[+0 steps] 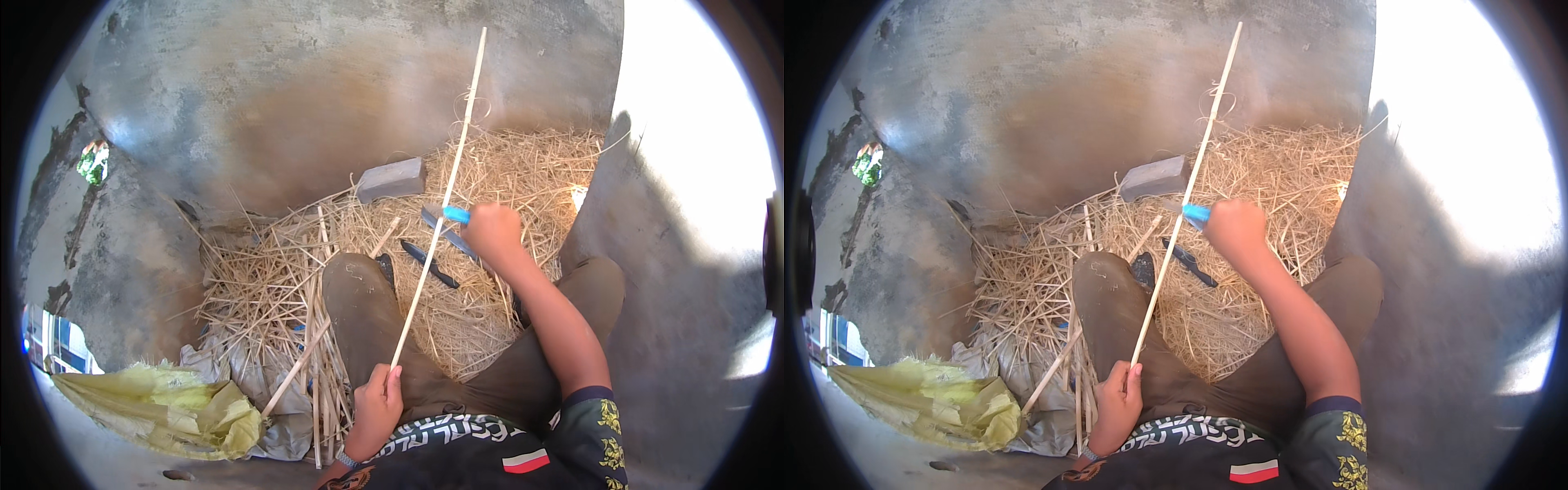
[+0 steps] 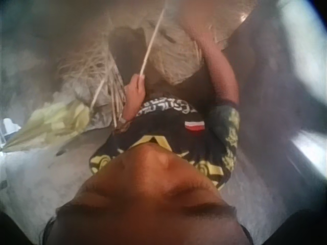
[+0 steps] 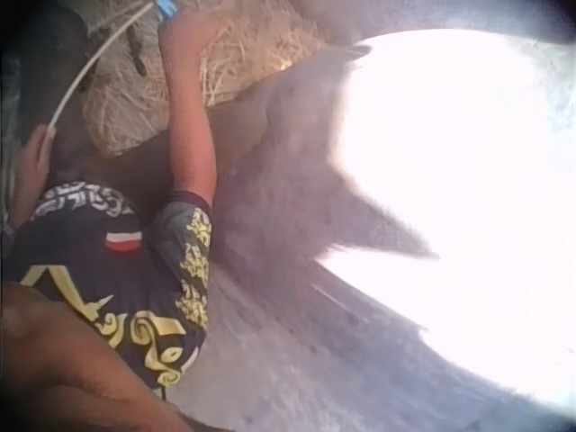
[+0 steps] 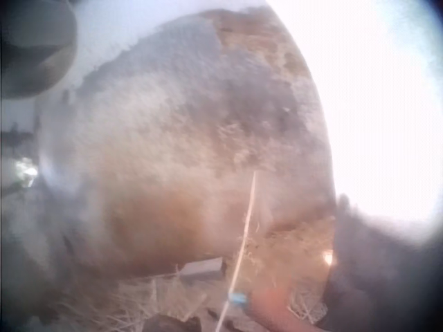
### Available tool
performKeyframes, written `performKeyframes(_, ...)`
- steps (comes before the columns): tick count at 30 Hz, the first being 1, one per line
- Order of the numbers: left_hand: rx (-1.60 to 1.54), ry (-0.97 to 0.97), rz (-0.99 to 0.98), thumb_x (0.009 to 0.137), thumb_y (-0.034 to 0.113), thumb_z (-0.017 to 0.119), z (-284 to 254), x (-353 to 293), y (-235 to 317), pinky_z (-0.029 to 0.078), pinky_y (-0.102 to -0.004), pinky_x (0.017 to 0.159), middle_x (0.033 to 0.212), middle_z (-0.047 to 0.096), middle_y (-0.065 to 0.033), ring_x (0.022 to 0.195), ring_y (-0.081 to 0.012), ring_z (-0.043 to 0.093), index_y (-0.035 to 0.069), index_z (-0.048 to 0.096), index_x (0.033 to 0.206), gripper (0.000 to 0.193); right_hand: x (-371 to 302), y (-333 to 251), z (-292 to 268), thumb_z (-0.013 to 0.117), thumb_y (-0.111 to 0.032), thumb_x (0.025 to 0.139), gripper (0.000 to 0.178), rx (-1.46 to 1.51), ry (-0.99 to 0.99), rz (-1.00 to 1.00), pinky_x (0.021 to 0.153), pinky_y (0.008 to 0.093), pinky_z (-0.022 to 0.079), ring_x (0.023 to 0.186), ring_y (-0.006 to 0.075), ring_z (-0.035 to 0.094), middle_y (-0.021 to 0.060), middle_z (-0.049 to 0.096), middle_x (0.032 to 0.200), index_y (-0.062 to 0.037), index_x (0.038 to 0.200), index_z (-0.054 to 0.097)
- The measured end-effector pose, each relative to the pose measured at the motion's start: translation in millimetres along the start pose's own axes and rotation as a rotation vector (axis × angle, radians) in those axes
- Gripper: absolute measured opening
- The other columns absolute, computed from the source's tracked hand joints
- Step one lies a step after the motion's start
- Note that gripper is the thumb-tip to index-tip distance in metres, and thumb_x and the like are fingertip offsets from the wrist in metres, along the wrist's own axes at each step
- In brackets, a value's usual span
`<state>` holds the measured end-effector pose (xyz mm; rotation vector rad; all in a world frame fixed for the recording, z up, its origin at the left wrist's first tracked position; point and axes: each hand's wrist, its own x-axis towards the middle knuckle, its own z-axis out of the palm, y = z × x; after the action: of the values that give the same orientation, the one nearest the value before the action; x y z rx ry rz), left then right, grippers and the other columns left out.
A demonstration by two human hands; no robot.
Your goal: The person sits on a straw-covered floor and uses a knife to shave thin strips off a long bamboo stick. They hold the stick with one hand and scrape the blade along its length to remove the outer layer, creating a pile of shavings.
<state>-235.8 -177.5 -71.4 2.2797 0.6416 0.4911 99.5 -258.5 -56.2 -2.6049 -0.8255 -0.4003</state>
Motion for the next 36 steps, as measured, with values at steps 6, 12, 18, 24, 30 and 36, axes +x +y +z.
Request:
performKeyframes(6, 0.055, 0.077, 0.008, 0.101, 0.014, 0.058, 3.6, 11.4, -0.4, 0.040, -0.0392, 0.046, 0.057, 0.054, -0.0159, 0.049, -0.0309, 0.057, 0.002, 0.056, 0.088, 0.018, -33.0, -40.8, 20.6, 0.065, -0.019, 0.078, 0.017, 0.093, -0.159, -0.222, 0.056, 0.0394, 0.056, 0.061, 0.0291, 0.071, 0.0139, 0.068, 0.064, -0.0077, 0.069, 0.073)
performKeyframes(12, 0.099, 0.082, 0.054, 0.099, 0.012, 0.059, 11.5, -2.7, -15.1, 0.043, -0.0439, 0.046, 0.060, 0.058, -0.0185, 0.054, -0.0375, 0.062, 0.003, 0.057, 0.088, 0.015, 18.2, -26.5, 15.4, 0.063, -0.017, 0.083, 0.016, 0.059, -0.251, 0.136, 0.060, 0.0382, 0.057, 0.067, 0.0283, 0.073, 0.0137, 0.072, 0.072, -0.0061, 0.078, 0.074)
performKeyframes(18, 0.084, 0.023, 0.114, 0.097, 0.012, 0.062, 7.2, -19.2, -31.2, 0.043, -0.0394, 0.046, 0.058, 0.058, -0.0150, 0.050, -0.0320, 0.061, 0.004, 0.059, 0.087, 0.014, 36.4, 28.2, -2.2, 0.065, -0.019, 0.083, 0.018, 0.089, 0.082, 0.338, 0.061, 0.0391, 0.056, 0.066, 0.0283, 0.071, 0.0152, 0.071, 0.073, -0.0041, 0.081, 0.075)
performKeyframes(24, -0.005, 0.071, -0.075, 0.099, 0.014, 0.063, 8.7, -14.1, -29.5, 0.036, -0.0316, 0.044, 0.054, 0.053, -0.0057, 0.043, -0.0134, 0.048, 0.003, 0.061, 0.088, 0.017, -24.8, -32.4, 16.1, 0.068, -0.019, 0.075, 0.014, 0.042, -0.176, -0.101, 0.056, 0.0413, 0.055, 0.059, 0.0302, 0.070, 0.0132, 0.069, 0.066, -0.0066, 0.072, 0.073)
performKeyframes(30, -0.785, -0.092, -0.442, 0.102, 0.019, 0.061, -6.7, -6.0, -35.7, 0.023, -0.0195, 0.047, 0.060, 0.044, 0.0100, 0.052, 0.0008, 0.032, 0.005, 0.058, 0.088, 0.020, -45.2, -38.4, 11.7, 0.071, -0.019, 0.073, 0.013, 0.123, -0.077, -0.247, 0.054, 0.0417, 0.054, 0.056, 0.0314, 0.067, 0.0118, 0.067, 0.065, -0.0069, 0.069, 0.070)
performKeyframes(36, -0.465, -0.031, -0.255, 0.101, 0.019, 0.063, 3.8, -13.4, -35.5, 0.024, -0.0206, 0.047, 0.060, 0.041, 0.0085, 0.056, 0.0011, 0.030, 0.007, 0.050, 0.082, 0.026, -42.0, -29.4, 13.8, 0.070, -0.014, 0.083, 0.013, 0.309, 0.318, -0.286, 0.063, 0.0421, 0.052, 0.075, 0.0325, 0.062, 0.0147, 0.060, 0.081, -0.0025, 0.078, 0.067)
